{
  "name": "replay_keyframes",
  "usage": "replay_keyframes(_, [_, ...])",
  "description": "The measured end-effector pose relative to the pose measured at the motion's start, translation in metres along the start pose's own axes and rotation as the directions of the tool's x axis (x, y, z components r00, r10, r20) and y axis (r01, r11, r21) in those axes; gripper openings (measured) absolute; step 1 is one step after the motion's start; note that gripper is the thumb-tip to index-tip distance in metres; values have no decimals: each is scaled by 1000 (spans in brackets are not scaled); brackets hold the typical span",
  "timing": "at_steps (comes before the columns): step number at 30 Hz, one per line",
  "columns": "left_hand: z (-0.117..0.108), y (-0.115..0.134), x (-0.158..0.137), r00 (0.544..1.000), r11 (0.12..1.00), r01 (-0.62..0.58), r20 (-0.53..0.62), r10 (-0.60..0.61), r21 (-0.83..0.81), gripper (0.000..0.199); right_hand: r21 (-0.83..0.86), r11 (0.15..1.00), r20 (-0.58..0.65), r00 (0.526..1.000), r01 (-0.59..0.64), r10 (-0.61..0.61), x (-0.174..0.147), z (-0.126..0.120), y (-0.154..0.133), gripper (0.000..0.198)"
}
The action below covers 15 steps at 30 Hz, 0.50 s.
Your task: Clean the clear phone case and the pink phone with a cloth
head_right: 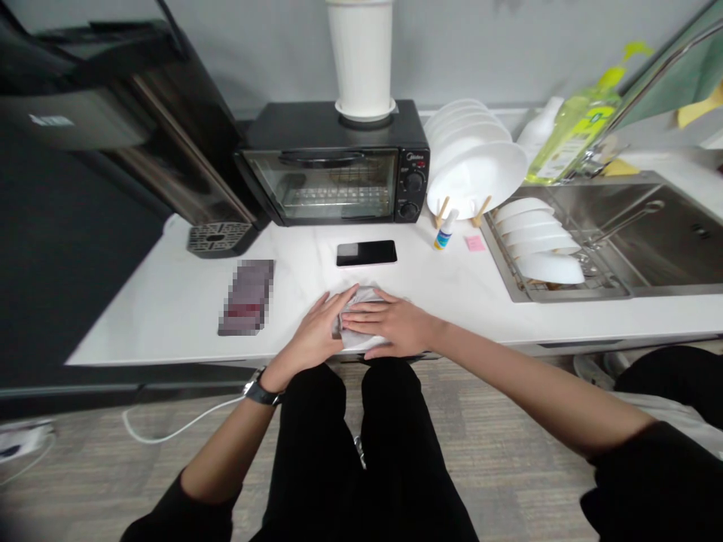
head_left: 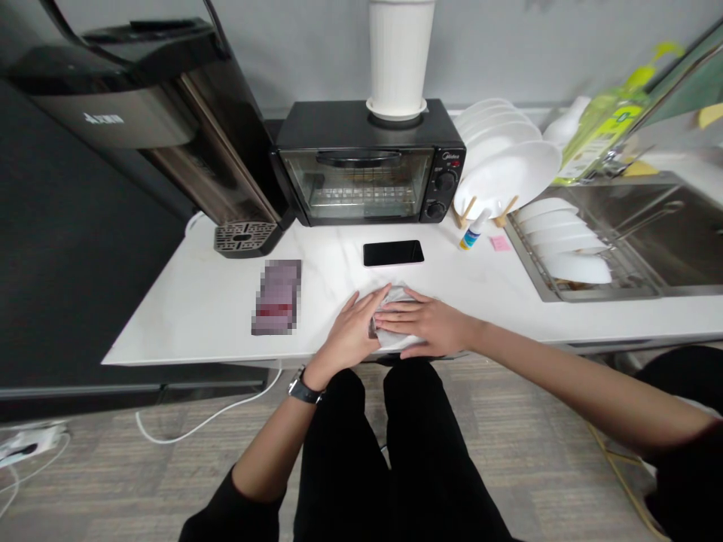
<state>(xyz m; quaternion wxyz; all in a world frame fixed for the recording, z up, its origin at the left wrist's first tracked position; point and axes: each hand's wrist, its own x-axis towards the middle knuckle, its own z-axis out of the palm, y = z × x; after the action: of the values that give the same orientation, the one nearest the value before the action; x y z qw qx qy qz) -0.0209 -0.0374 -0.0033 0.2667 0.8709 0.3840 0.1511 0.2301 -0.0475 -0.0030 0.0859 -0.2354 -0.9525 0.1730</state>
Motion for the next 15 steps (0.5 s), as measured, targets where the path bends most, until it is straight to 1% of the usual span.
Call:
replay_keyframes(1, [0, 0, 0, 1000, 1000, 2, -2, -2, 10, 99, -7, 1000, -2, 1000, -1, 1, 2, 0, 3, 83])
replay_keyframes(3, [0, 0, -1, 1000, 1000, 2, -14, -2, 31, 96, -22, 999, -13, 999, -38, 37, -8, -4, 5, 86])
replay_keyframes(5, [1, 1, -1, 1000, 999, -7, -25, 8, 48, 95, -47, 994, -28, 995, -101, 100, -31, -10, 4, 87])
replay_keyframes(8, [1, 2, -1, 999, 999, -9, -35, 11, 53, 98, -87, 977, -24, 981, -194, 193, -71, -20, -2, 84])
replay_keyframes(10, [1, 3, -1, 999, 999, -3, -37, 4, 46, 100, -84, 970, -18, 974, -228, 227, -87, -24, -8, 84])
replay_keyframes(12, [1, 4, -1, 999, 999, -5, -37, 6, 33, 101, -48, 975, -6, 976, -218, 218, -88, -24, -13, 83])
replay_keyframes(15, [1, 4, 0, 999, 1000, -13, -33, 14, 15, 99, 33, 987, 19, 987, -160, 159, -61, -16, -17, 81])
